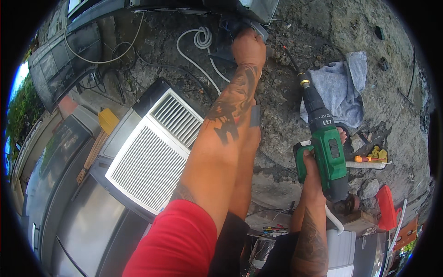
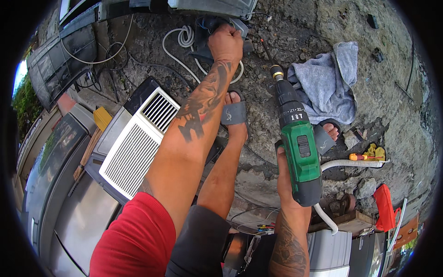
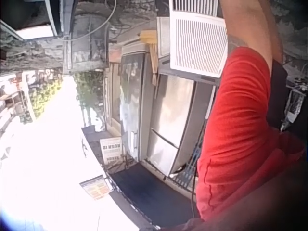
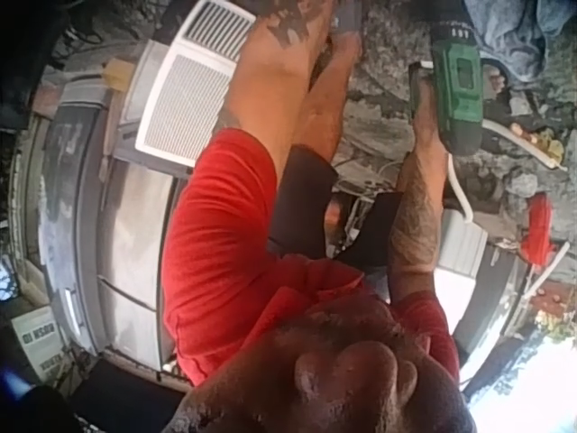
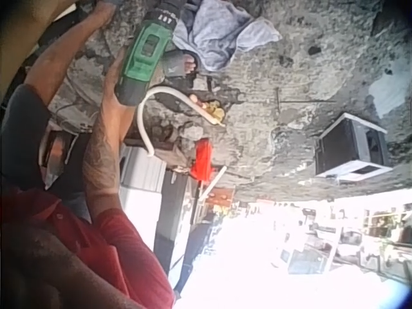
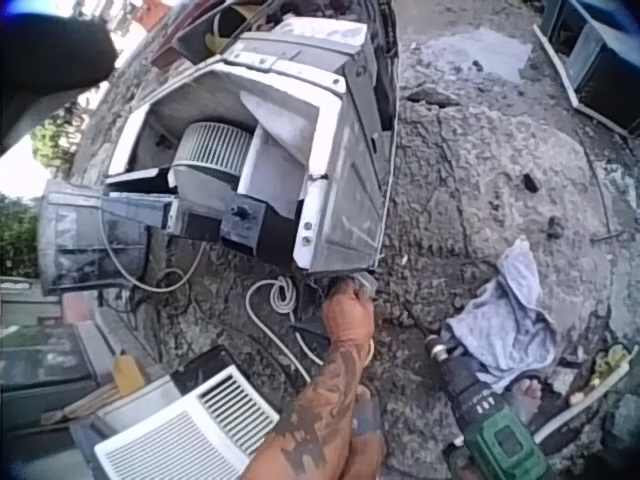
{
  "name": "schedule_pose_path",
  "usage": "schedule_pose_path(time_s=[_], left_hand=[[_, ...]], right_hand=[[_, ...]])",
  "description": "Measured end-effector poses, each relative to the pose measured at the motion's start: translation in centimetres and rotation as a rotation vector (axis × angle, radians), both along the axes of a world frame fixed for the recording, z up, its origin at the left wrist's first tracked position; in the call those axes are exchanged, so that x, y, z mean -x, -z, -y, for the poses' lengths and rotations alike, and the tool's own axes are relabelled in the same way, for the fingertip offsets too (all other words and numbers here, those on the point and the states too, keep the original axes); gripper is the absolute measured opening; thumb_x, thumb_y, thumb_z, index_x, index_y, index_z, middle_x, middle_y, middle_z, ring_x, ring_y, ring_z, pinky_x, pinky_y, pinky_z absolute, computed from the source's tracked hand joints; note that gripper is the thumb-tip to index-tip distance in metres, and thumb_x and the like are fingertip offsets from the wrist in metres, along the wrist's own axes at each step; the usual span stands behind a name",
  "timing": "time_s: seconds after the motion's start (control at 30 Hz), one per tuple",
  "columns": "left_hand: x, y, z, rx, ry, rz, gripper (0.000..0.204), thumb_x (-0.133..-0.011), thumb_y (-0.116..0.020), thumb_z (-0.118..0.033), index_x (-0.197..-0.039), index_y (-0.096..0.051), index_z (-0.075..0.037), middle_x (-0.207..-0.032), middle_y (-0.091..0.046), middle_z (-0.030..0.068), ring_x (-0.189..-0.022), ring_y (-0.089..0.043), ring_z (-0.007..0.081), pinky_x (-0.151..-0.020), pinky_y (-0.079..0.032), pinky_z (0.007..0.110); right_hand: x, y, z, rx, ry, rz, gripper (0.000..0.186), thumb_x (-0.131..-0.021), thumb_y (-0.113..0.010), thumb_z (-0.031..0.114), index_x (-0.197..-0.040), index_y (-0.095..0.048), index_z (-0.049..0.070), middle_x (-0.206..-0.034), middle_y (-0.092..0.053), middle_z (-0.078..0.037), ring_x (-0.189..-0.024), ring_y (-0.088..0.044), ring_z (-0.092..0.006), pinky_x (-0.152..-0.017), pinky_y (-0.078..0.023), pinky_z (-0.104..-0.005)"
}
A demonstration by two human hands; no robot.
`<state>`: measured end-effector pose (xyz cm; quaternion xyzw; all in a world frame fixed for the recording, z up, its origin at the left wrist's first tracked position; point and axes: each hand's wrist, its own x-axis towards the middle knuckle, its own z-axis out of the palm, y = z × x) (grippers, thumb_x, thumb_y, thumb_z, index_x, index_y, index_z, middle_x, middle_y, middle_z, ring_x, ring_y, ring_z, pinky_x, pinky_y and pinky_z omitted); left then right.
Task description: Repairing or assembling electrical components of a window air conditioner unit.
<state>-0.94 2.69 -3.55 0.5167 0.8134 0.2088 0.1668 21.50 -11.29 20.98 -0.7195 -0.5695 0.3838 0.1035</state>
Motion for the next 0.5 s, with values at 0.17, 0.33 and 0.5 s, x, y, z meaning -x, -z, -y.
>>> schedule_pose_path(time_s=[0.17,0.33,0.5], left_hand=[[2.6,-1.5,0.4,-0.015,0.196,-0.117,0.012,-0.079,-0.075,-0.014,-0.082,-0.069,-0.005,-0.078,-0.069,0.0145,-0.073,-0.069,0.0326,-0.066,-0.054,0.045],[1.8,-2.2,0.0,0.086,-0.161,0.502,0.014,-0.088,-0.072,-0.011,-0.088,-0.066,0.002,-0.078,-0.07,0.009,-0.067,-0.069,0.0179,-0.056,-0.053,0.033],[-1.5,-3.2,-0.8,0.144,-0.51,0.995,0.015,-0.097,-0.064,-0.012,-0.094,-0.063,0.003,-0.082,-0.069,0.0083,-0.065,-0.067,0.0157,-0.054,-0.051,0.025]], right_hand=[[0.9,0.9,1.1,0.018,-0.101,-0.059,0.072,-0.086,-0.066,0.004,-0.149,-0.033,-0.006,-0.16,-0.025,-0.025,-0.151,-0.015,-0.0384,-0.122,-0.011,-0.0447],[1.8,0.0,0.0,0.027,0.011,-0.091,0.027,-0.083,-0.078,0.018,-0.103,-0.068,0.002,-0.092,-0.07,-0.016,-0.084,-0.068,-0.0341,-0.077,-0.053,-0.0418],[0.3,-0.7,-0.8,0.031,-0.041,0.009,0.034,-0.086,-0.074,0.019,-0.114,-0.065,0.001,-0.11,-0.066,-0.021,-0.103,-0.063,-0.0393,-0.092,-0.047,-0.0468]])
